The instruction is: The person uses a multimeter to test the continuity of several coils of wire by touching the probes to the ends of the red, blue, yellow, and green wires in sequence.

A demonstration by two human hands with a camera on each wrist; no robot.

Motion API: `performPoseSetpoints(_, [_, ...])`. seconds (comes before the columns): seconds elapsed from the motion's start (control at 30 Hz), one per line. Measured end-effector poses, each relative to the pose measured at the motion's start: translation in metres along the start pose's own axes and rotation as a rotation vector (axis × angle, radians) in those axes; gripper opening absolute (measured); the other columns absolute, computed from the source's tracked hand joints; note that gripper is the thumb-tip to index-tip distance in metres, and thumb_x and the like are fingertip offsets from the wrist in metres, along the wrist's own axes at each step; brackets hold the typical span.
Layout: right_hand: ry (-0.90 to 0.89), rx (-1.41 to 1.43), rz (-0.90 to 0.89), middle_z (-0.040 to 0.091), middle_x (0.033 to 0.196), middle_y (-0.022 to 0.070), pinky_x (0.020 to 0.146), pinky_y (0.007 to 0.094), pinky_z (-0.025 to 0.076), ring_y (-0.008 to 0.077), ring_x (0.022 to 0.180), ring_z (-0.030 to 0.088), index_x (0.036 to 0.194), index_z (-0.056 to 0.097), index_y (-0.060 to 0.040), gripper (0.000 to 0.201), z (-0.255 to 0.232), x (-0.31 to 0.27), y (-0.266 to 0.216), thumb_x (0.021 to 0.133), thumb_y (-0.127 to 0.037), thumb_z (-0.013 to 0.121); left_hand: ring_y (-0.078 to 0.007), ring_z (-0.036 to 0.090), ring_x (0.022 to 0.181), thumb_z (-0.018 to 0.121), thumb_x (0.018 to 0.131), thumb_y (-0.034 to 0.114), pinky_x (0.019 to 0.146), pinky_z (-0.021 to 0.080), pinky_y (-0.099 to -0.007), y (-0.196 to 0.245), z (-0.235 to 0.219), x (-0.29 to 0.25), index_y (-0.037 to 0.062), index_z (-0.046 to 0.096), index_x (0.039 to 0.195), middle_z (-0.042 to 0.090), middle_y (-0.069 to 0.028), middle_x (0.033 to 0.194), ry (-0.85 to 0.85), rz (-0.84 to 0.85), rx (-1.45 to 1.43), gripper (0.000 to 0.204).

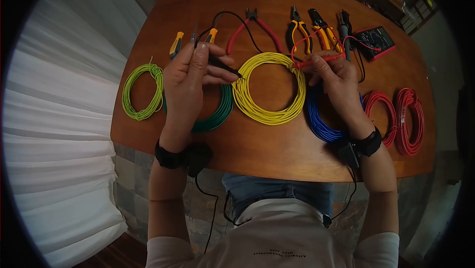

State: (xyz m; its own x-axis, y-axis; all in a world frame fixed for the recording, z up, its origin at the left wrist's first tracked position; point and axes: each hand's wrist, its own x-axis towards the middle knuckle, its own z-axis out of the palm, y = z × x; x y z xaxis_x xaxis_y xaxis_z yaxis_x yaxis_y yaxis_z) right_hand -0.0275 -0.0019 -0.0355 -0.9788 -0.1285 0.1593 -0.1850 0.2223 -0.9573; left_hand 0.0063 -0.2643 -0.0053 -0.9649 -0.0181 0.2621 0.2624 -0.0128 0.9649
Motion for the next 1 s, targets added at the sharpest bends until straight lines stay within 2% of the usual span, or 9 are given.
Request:
performPoseSetpoints(0.2, [0.021, 0.120, -0.012, 0.068, 0.083, 0.0119, 0.055, 0.0213, 0.047, 0.0106, 0.060, 0.060, 0.097, 0.059, 0.0059, 0.024, 0.0002, -0.0008, -0.0023, 0.094, -0.018, 0.054, -0.0173, 0.067, 0.067, 0.038, 0.100, 0.023, 0.060, 0.056, -0.0246, 0.0000, 0.0009, -0.0008, -0.0039, 0.056, 0.096, 0.064, -0.0131, 0.085, 0.011, -0.008, 0.009, 0.033])
performPoseSetpoints(0.43, [0.008, 0.090, 0.004, 0.068, 0.084, 0.0114, 0.055, 0.0210, 0.047, 0.0110, 0.061, 0.061, 0.098, 0.058, 0.0055, 0.024, -0.0012, 0.0004, 0.0042, 0.094, -0.017, 0.054, -0.0187, 0.068, 0.069, 0.038, 0.101, 0.024, 0.060, 0.056, -0.0243, 0.0008, 0.0004, -0.0007, -0.0041, 0.055, 0.096, 0.064, -0.0145, 0.087, 0.006, -0.016, 0.030, 0.034])
performPoseSetpoints(0.63, [0.046, 0.151, 0.047, 0.068, 0.085, 0.0104, 0.051, 0.0194, 0.042, 0.0100, 0.059, 0.059, 0.099, 0.059, 0.0034, 0.025, -0.0030, -0.0015, 0.0015, 0.094, -0.020, 0.055, -0.0212, 0.068, 0.070, 0.035, 0.101, 0.025, 0.061, 0.055, -0.0245, 0.0021, -0.0062, -0.0002, -0.0048, 0.054, 0.099, 0.064, -0.0161, 0.088, 0.119, 0.112, -0.052, 0.035])
performPoseSetpoints(1.0, [0.019, 0.106, 0.010, 0.068, 0.082, 0.0103, 0.054, 0.0207, 0.045, 0.0096, 0.059, 0.059, 0.097, 0.060, 0.0051, 0.025, -0.0006, -0.0010, -0.0009, 0.094, -0.019, 0.055, -0.0194, 0.068, 0.069, 0.037, 0.101, 0.024, 0.060, 0.056, -0.0243, -0.0005, 0.0011, -0.0015, -0.0041, 0.055, 0.097, 0.064, -0.0153, 0.087, 0.039, 0.006, -0.007, 0.034])
